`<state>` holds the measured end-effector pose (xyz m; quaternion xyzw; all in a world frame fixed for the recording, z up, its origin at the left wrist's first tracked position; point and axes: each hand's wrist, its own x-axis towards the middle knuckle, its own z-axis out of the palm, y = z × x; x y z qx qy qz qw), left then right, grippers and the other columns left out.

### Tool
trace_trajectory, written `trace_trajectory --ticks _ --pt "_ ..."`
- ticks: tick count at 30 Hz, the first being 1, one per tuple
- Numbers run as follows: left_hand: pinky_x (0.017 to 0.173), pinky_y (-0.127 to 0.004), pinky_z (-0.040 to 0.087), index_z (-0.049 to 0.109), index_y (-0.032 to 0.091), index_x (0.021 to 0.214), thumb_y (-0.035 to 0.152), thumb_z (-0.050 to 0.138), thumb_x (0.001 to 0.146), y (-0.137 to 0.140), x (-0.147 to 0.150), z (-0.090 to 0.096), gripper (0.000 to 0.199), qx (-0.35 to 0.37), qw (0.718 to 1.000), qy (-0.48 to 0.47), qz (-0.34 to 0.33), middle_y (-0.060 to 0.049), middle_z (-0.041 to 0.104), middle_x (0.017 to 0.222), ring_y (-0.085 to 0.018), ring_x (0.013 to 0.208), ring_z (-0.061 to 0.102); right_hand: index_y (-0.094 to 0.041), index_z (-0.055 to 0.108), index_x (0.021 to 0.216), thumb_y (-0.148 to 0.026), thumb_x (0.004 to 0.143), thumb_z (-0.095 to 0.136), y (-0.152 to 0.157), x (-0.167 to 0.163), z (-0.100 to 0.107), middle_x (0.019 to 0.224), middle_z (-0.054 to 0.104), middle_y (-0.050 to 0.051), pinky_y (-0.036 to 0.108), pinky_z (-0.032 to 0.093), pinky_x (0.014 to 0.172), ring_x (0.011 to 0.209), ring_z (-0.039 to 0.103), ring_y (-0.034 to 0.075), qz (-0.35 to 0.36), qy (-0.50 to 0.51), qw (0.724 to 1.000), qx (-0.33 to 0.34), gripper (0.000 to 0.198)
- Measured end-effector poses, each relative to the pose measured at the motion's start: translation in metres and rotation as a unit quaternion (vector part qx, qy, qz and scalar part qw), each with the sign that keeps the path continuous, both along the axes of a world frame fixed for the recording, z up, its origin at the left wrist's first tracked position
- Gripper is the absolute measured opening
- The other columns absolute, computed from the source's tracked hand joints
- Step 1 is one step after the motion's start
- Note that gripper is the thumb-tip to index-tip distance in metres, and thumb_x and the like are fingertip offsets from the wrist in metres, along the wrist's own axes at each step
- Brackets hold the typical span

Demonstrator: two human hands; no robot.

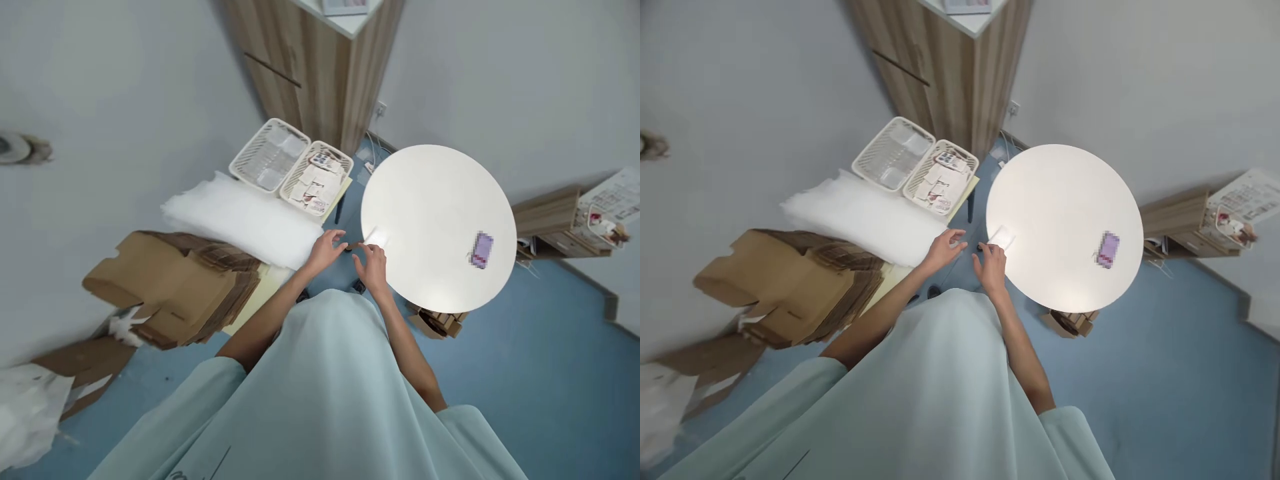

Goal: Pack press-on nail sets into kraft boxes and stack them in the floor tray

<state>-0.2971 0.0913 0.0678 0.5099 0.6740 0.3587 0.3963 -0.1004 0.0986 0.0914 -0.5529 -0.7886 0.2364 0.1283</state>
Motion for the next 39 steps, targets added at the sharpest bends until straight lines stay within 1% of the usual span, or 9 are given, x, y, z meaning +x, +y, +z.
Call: trace_trajectory --ticks 6,9,12,18,22,26,30,35,39 --pt "0.101 -0.039 0.062 0.070 0.024 0.127 0.037 0.065 0.101 -0.170 -0.120 0.035 0.029 0.011 0.988 0.047 0.144 -0.008 0.074 0.128 -0.023 0.111 0.074 -0.022 0.070 0.141 -0.044 0.109 0.054 -0.059 -0.076 0.025 0.132 0.067 0.017 0.054 0.050 0.111 0.126 0.060 0.035 0.102 0.037 0.994 -0.001 0.042" --pt "0.106 -0.046 0.058 0.070 0.022 0.126 0.044 0.065 0.101 -0.243 -0.165 0.034 0.033 -0.060 0.960 0.144 0.233 -0.011 0.072 0.129 -0.030 0.119 0.071 -0.022 0.071 0.139 -0.042 0.109 0.056 -0.084 -0.115 0.033 0.133 0.068 0.016 0.053 0.050 0.112 0.125 0.061 0.034 0.163 0.050 0.985 -0.015 0.039" --pt "0.109 -0.050 0.055 0.071 0.019 0.126 0.043 0.071 0.096 -0.285 -0.191 0.020 0.039 -0.136 0.942 0.199 0.235 -0.015 0.072 0.129 -0.037 0.123 0.067 -0.024 0.071 0.139 -0.039 0.109 0.057 -0.101 -0.152 0.041 0.135 0.068 0.014 0.052 0.050 0.112 0.126 0.062 0.033 0.222 0.046 0.974 -0.026 0.037" --pt "0.109 -0.045 0.053 0.075 0.018 0.126 0.031 0.065 0.098 -0.290 -0.198 -0.004 0.033 -0.147 0.950 0.203 0.184 -0.015 0.074 0.129 -0.035 0.123 0.069 -0.024 0.069 0.141 -0.033 0.109 0.060 -0.118 -0.200 0.050 0.140 0.067 0.013 0.050 0.049 0.116 0.133 0.060 0.031 0.328 0.014 0.943 -0.047 0.035" --pt "0.098 -0.042 0.057 0.079 0.021 0.121 0.028 0.056 0.103 -0.280 -0.200 0.002 0.030 -0.163 0.953 0.193 0.170 -0.013 0.079 0.125 -0.032 0.112 0.074 -0.024 0.069 0.143 -0.032 0.108 0.062 -0.127 -0.218 0.047 0.146 0.066 0.013 0.051 0.048 0.117 0.136 0.058 0.031 0.381 -0.018 0.922 -0.069 0.036" --pt "0.091 -0.040 0.056 0.078 0.019 0.125 0.024 0.043 0.107 -0.270 -0.205 0.011 0.040 -0.181 0.943 0.234 0.153 -0.015 0.079 0.123 -0.032 0.108 0.075 -0.021 0.066 0.146 -0.028 0.109 0.061 -0.137 -0.240 0.033 0.151 0.065 0.014 0.049 0.047 0.120 0.140 0.057 0.030 0.446 -0.042 0.889 -0.093 0.038" --pt "0.088 -0.039 0.056 0.079 0.018 0.124 0.028 0.047 0.106 -0.264 -0.210 0.012 0.038 -0.185 0.939 0.251 0.144 -0.016 0.078 0.125 -0.032 0.105 0.075 -0.013 0.062 0.147 -0.024 0.107 0.061 -0.149 -0.263 0.020 0.158 0.059 0.018 0.047 0.049 0.118 0.142 0.056 0.031 0.477 -0.113 0.867 -0.091 0.042" --pt "0.092 -0.037 0.058 0.082 0.020 0.114 0.028 0.052 0.102 -0.274 -0.215 0.017 0.033 -0.125 0.952 0.220 0.174 -0.012 0.080 0.119 -0.029 0.105 0.076 -0.005 0.063 0.141 -0.024 0.106 0.062 -0.159 -0.275 0.017 0.160 0.056 0.024 0.043 0.052 0.113 0.140 0.058 0.033 0.487 -0.191 0.849 -0.076 0.039" --pt "0.091 -0.035 0.061 0.083 0.021 0.113 0.035 0.054 0.105 -0.293 -0.218 0.050 0.034 -0.009 0.948 0.204 0.244 -0.009 0.082 0.115 -0.026 0.102 0.078 -0.010 0.071 0.128 -0.023 0.106 0.063 -0.158 -0.281 0.022 0.147 0.067 0.020 0.040 0.056 0.106 0.131 0.065 0.032 0.482 -0.211 0.844 -0.104 0.027"
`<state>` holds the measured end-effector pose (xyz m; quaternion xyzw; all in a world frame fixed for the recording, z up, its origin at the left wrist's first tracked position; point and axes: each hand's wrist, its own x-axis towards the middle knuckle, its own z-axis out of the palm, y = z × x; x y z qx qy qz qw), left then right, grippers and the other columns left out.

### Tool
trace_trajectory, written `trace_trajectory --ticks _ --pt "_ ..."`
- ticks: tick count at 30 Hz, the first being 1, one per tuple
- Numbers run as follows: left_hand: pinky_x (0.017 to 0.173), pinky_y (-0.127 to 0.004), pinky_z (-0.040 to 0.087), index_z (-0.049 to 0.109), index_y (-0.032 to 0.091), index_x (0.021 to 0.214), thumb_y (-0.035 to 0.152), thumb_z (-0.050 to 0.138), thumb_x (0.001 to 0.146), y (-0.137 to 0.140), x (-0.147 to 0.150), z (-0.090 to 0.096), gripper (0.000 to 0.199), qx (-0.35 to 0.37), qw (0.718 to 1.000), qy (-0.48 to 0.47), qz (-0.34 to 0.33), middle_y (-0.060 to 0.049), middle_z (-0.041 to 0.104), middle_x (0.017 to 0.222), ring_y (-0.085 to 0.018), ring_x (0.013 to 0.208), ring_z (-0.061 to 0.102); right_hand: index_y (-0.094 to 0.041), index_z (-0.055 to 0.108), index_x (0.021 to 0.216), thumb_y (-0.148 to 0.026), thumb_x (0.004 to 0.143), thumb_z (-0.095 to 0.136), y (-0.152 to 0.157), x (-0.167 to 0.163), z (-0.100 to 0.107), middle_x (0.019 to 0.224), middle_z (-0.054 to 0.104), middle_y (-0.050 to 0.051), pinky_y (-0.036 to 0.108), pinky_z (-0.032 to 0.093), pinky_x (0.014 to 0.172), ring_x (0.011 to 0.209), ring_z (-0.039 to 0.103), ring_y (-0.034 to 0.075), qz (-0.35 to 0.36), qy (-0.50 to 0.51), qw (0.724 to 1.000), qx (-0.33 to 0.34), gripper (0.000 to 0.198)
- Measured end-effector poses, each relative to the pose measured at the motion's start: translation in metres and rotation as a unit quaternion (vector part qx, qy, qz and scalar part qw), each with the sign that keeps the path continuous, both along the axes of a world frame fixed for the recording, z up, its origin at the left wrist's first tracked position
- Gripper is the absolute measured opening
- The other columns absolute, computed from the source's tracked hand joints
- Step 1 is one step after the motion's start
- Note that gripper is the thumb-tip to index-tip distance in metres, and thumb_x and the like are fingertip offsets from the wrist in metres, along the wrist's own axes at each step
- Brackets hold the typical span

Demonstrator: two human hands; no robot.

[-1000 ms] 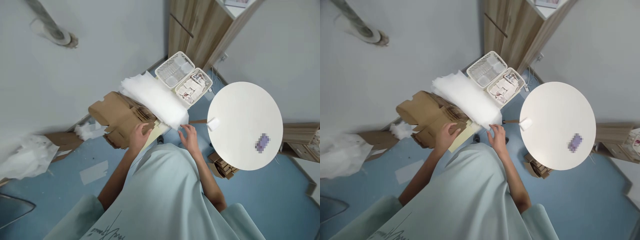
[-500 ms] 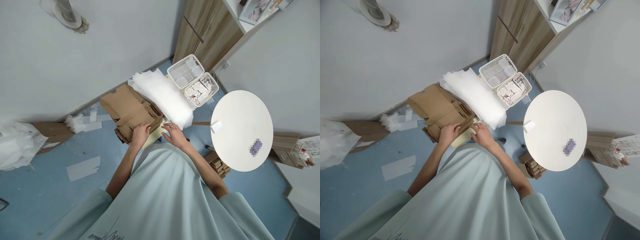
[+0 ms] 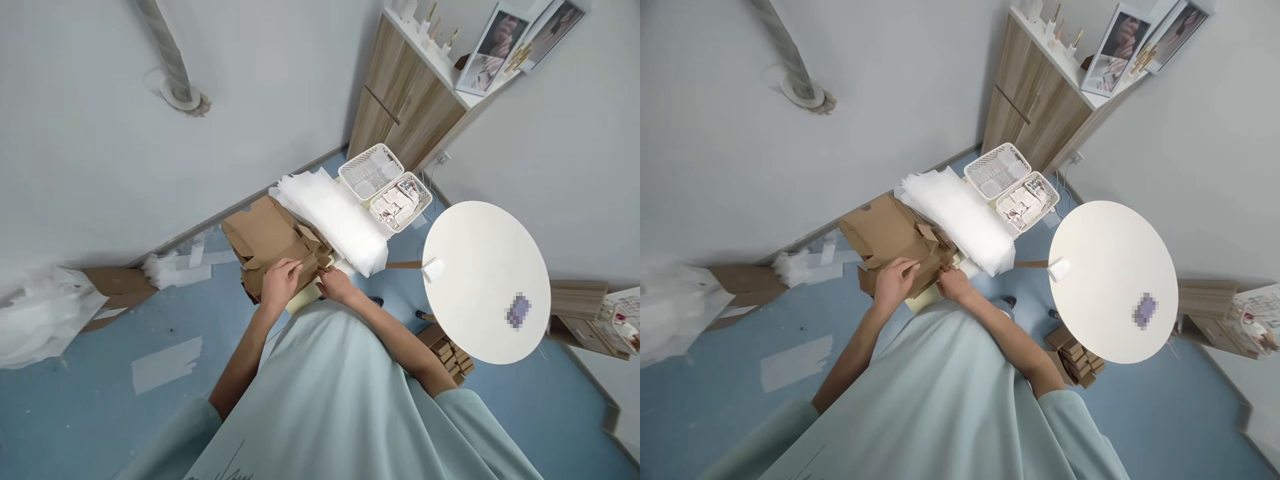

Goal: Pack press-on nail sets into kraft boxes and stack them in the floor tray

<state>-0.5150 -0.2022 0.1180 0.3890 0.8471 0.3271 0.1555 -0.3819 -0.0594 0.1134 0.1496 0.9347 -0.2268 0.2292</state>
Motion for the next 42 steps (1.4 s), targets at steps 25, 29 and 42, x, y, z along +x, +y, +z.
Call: trace_trajectory --ticks 25,29,42 --pt "0.122 -0.044 0.056 0.031 0.022 0.173 0.009 0.031 0.114 0.220 0.188 0.094 0.060 0.344 0.752 0.198 -0.525 -0.012 0.061 0.157 -0.025 0.152 0.049 -0.024 0.071 0.111 -0.059 0.093 0.070 0.134 0.291 0.185 0.096 0.079 0.005 0.035 0.052 0.072 0.072 0.067 0.021 -0.594 0.350 0.714 0.123 0.039" --pt "0.120 -0.043 0.058 0.039 0.019 0.169 0.008 0.030 0.114 0.268 0.271 0.072 0.057 0.346 0.713 0.205 -0.574 -0.013 0.063 0.156 -0.024 0.153 0.049 -0.024 0.071 0.099 -0.045 0.092 0.065 0.157 0.383 0.157 0.095 0.081 0.005 0.036 0.052 0.077 0.078 0.071 0.024 -0.671 0.285 0.671 0.136 0.023" --pt "0.124 -0.041 0.050 0.057 0.017 0.156 0.001 0.036 0.104 0.347 0.473 -0.088 0.058 0.057 0.682 0.120 -0.719 -0.014 0.065 0.154 -0.021 0.152 0.055 -0.024 0.064 0.088 -0.038 0.079 0.064 0.188 0.585 -0.022 0.089 0.080 0.007 0.034 0.055 0.077 0.081 0.073 0.025 -0.797 0.239 0.554 -0.005 0.017"
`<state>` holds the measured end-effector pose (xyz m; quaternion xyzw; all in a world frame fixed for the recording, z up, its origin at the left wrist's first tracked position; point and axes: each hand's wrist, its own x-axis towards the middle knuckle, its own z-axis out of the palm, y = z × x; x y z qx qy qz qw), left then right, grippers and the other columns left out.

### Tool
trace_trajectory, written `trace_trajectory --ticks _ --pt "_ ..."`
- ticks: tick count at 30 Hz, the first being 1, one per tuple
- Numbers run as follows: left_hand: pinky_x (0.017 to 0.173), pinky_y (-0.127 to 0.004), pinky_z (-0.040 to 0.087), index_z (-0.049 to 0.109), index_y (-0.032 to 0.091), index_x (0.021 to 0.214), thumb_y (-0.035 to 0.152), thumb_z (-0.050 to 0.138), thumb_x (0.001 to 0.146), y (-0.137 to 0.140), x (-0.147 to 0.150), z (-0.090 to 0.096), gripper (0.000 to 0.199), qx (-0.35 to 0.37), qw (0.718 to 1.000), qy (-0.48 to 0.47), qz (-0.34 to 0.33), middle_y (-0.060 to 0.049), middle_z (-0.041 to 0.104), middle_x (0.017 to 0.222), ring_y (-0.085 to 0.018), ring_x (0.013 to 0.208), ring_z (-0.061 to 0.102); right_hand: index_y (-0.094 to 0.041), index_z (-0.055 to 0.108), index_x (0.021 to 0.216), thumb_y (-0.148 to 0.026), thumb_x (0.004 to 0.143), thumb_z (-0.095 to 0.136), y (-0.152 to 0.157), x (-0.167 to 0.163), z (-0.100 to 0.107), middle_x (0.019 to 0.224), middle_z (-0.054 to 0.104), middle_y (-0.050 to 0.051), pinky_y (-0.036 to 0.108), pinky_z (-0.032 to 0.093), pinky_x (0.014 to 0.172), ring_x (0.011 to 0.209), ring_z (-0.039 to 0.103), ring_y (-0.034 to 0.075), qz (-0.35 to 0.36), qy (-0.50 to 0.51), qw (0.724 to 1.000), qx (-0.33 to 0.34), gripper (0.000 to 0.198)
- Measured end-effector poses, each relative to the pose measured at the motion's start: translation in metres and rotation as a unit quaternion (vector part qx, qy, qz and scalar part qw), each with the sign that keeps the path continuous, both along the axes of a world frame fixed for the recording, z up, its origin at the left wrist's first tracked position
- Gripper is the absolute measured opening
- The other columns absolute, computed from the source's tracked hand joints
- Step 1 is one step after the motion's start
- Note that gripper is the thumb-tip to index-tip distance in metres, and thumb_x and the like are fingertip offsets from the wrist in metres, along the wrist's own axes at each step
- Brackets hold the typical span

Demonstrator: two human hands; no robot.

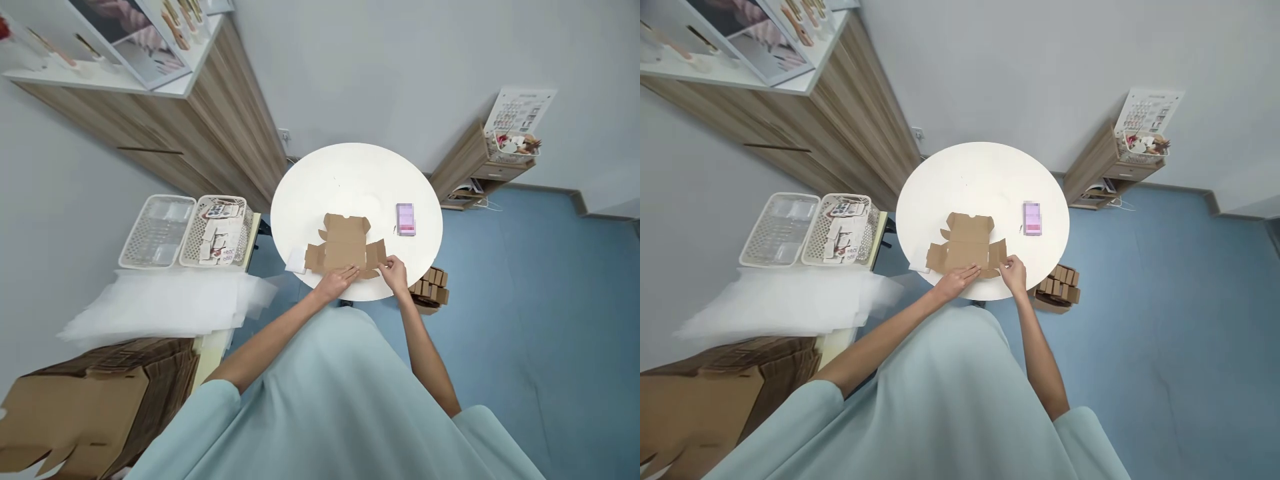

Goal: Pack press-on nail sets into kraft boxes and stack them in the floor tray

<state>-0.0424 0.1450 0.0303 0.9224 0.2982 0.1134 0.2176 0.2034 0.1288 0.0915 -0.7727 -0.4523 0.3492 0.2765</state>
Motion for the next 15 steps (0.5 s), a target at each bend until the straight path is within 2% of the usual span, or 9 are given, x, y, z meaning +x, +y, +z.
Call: trace_trajectory --ticks 4,8,12,15 --pt "0.127 -0.043 0.046 0.057 0.018 0.158 0.000 0.039 0.099 0.004 0.013 -0.028 0.064 -0.098 0.993 0.068 0.011 -0.014 0.060 0.159 -0.023 0.155 0.051 -0.023 0.065 0.088 -0.038 0.080 0.064 0.000 0.010 -0.047 0.084 0.078 0.004 0.033 0.057 0.077 0.078 0.072 0.023 -0.008 0.023 0.998 -0.060 0.018" --pt "0.127 -0.042 0.046 0.058 0.019 0.157 0.001 0.040 0.097 0.003 0.015 -0.041 0.065 -0.136 0.985 0.102 0.026 -0.014 0.059 0.161 -0.025 0.156 0.049 -0.022 0.068 0.091 -0.036 0.083 0.061 0.000 0.014 -0.075 0.085 0.079 0.003 0.033 0.059 0.081 0.081 0.074 0.022 -0.003 0.017 0.994 -0.107 0.018" --pt "0.128 -0.043 0.044 0.053 0.016 0.160 0.004 0.040 0.100 0.000 0.009 -0.047 0.063 -0.148 0.981 0.120 0.035 -0.016 0.051 0.167 -0.025 0.160 0.043 -0.019 0.072 0.102 -0.030 0.087 0.060 0.000 0.020 -0.081 0.104 0.081 0.010 0.039 0.058 0.097 0.101 0.076 0.026 -0.005 0.006 0.992 -0.123 0.022" --pt "0.131 -0.049 0.038 0.047 0.008 0.162 0.017 0.052 0.102 0.001 -0.007 -0.046 0.061 -0.157 0.977 0.126 0.070 -0.023 0.042 0.172 -0.031 0.163 0.038 -0.013 0.068 0.129 -0.032 0.092 0.058 0.005 0.019 -0.074 0.135 0.072 0.020 0.046 0.053 0.109 0.125 0.070 0.031 0.004 -0.042 0.995 -0.085 0.043"
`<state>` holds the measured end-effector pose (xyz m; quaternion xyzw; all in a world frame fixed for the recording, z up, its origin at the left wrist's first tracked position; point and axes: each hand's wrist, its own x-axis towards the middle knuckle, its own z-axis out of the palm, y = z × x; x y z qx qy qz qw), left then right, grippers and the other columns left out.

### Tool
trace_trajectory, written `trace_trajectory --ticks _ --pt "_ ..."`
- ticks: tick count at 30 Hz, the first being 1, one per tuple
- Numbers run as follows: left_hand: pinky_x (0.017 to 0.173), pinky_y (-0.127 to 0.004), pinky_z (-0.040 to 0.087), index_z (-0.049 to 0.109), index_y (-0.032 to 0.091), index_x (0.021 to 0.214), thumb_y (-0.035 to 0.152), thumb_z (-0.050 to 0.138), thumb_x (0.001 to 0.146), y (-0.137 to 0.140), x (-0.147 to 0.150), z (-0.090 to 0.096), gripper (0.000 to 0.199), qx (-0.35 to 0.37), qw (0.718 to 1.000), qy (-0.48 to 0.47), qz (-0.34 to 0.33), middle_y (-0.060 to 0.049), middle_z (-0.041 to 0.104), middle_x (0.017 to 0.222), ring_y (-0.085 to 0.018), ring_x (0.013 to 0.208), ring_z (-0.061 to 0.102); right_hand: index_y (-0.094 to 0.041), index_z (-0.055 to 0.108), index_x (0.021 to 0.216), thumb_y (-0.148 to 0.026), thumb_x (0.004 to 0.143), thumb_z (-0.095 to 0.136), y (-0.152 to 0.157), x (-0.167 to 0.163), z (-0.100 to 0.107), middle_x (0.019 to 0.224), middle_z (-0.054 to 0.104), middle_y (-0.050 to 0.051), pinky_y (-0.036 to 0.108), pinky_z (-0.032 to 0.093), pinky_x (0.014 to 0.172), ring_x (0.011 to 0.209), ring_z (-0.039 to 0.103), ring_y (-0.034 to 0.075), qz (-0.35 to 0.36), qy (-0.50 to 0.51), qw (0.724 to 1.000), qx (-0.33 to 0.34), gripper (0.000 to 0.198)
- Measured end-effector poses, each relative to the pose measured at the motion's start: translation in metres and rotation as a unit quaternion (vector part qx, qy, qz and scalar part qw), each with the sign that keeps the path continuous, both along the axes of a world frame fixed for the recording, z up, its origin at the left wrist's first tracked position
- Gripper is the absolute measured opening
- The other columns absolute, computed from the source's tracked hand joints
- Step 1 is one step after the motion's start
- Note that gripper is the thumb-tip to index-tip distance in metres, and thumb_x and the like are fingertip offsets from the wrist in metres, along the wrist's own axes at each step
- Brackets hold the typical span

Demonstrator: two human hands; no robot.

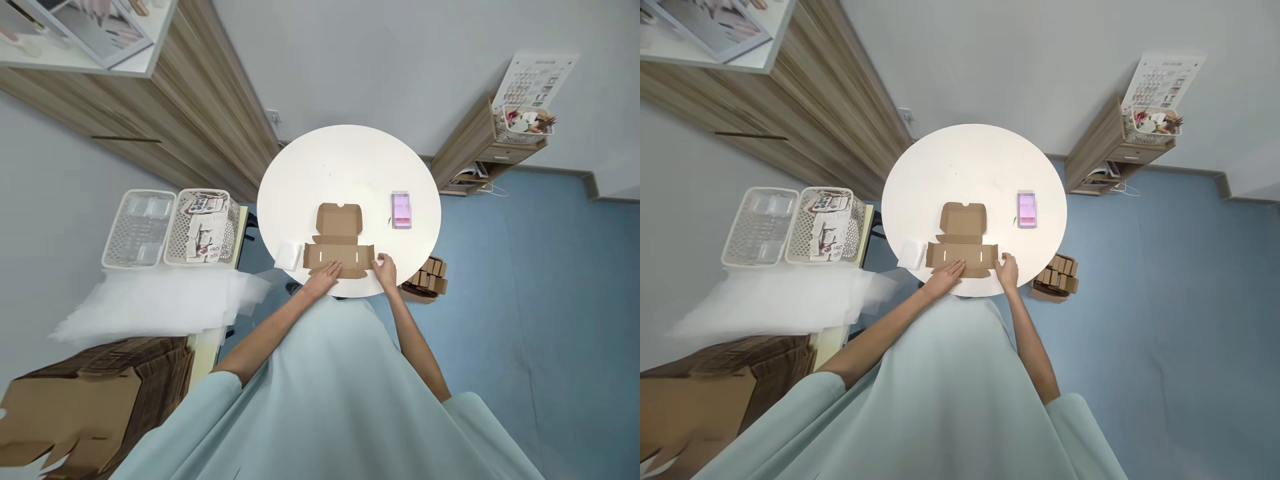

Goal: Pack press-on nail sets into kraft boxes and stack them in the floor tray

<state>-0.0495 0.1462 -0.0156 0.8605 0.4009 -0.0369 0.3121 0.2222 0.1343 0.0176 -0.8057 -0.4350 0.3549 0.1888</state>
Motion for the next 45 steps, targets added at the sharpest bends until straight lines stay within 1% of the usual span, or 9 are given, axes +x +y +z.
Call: trace_trajectory --ticks 5,12,18,24,26,30,37,42,45 --pt "0.131 -0.053 0.038 0.051 0.014 0.160 0.023 0.072 0.093 0.008 -0.039 0.011 0.071 -0.005 0.998 0.003 0.069 -0.023 0.044 0.171 -0.036 0.160 0.043 -0.011 0.045 0.160 -0.037 0.098 0.057 0.030 -0.023 0.010 0.158 0.053 0.025 0.051 0.050 0.116 0.141 0.059 0.035 0.100 -0.019 0.991 0.087 0.068" --pt "0.124 -0.047 0.049 0.081 0.020 0.125 0.014 0.064 0.091 0.012 -0.045 0.026 0.039 -0.026 0.993 -0.011 0.115 -0.016 0.061 0.156 -0.034 0.145 0.060 -0.016 0.023 0.173 -0.027 0.092 0.064 0.071 -0.057 -0.002 0.161 0.047 0.025 0.053 0.053 0.113 0.128 0.067 0.034 0.189 -0.014 0.982 0.008 0.092" --pt "0.122 -0.044 0.051 0.083 0.019 0.123 0.014 0.056 0.092 0.014 -0.044 0.027 0.041 -0.035 0.988 -0.004 0.150 -0.012 0.063 0.158 -0.032 0.136 0.067 -0.022 0.016 0.176 -0.034 0.093 0.068 0.055 -0.055 -0.009 0.154 0.049 0.019 0.041 0.059 0.105 0.103 0.076 0.023 0.205 -0.011 0.978 0.040 0.099" --pt "0.117 -0.045 0.055 0.082 0.018 0.119 0.011 0.056 0.090 0.016 -0.050 0.023 0.039 -0.035 0.979 -0.037 0.195 -0.011 0.070 0.147 -0.029 0.128 0.071 -0.031 0.002 0.177 -0.045 0.076 0.092 0.030 -0.045 -0.005 0.160 0.037 0.022 0.050 0.059 0.105 0.131 0.067 0.034 0.279 0.035 0.959 0.029 0.136" --pt "0.112 -0.043 0.058 0.075 0.019 0.132 0.010 0.057 0.090 0.016 -0.050 0.019 0.046 -0.031 0.969 -0.059 0.238 -0.012 0.071 0.140 -0.026 0.120 0.073 -0.032 -0.002 0.176 -0.045 0.073 0.096 0.024 -0.045 -0.004 0.162 0.034 0.024 0.055 0.058 0.106 0.134 0.065 0.037 0.302 0.030 0.953 0.009 0.143" --pt "0.105 -0.039 0.060 0.044 0.021 0.164 0.010 0.061 0.091 0.024 -0.045 0.012 0.075 -0.026 0.945 -0.071 0.317 -0.012 0.069 0.134 -0.023 0.114 0.073 -0.036 0.001 0.176 -0.043 0.076 0.096 0.021 -0.048 -0.004 0.163 0.034 0.025 0.056 0.057 0.107 0.132 0.067 0.039 0.296 0.007 0.955 -0.018 0.139" --pt "0.094 -0.040 0.058 0.063 0.025 0.149 0.012 0.053 0.099 0.038 -0.035 0.025 0.052 0.011 0.971 0.028 0.237 -0.012 0.064 0.126 -0.030 0.112 0.071 -0.033 0.008 0.176 -0.037 0.084 0.092 0.031 -0.048 -0.003 0.156 0.044 0.019 0.048 0.058 0.106 0.136 0.065 0.035 0.283 0.008 0.959 -0.012 0.125" --pt "0.088 -0.040 0.059 0.049 0.021 0.159 0.026 0.063 0.101 0.035 -0.038 0.036 0.060 0.057 0.933 0.081 0.346 -0.017 0.057 0.143 -0.033 0.120 0.068 -0.033 0.014 0.175 -0.040 0.083 0.092 0.031 -0.046 -0.005 0.158 0.043 0.019 0.047 0.059 0.103 0.134 0.066 0.035 0.287 0.009 0.958 -0.012 0.120" --pt "0.091 -0.042 0.058 0.063 0.018 0.138 0.033 0.064 0.100 0.036 -0.042 0.040 0.041 0.025 0.914 0.119 0.387 -0.018 0.061 0.138 -0.034 0.118 0.070 -0.032 0.016 0.175 -0.040 0.083 0.091 0.031 -0.046 -0.007 0.157 0.044 0.018 0.046 0.059 0.103 0.133 0.066 0.034 0.288 0.011 0.957 -0.009 0.119"
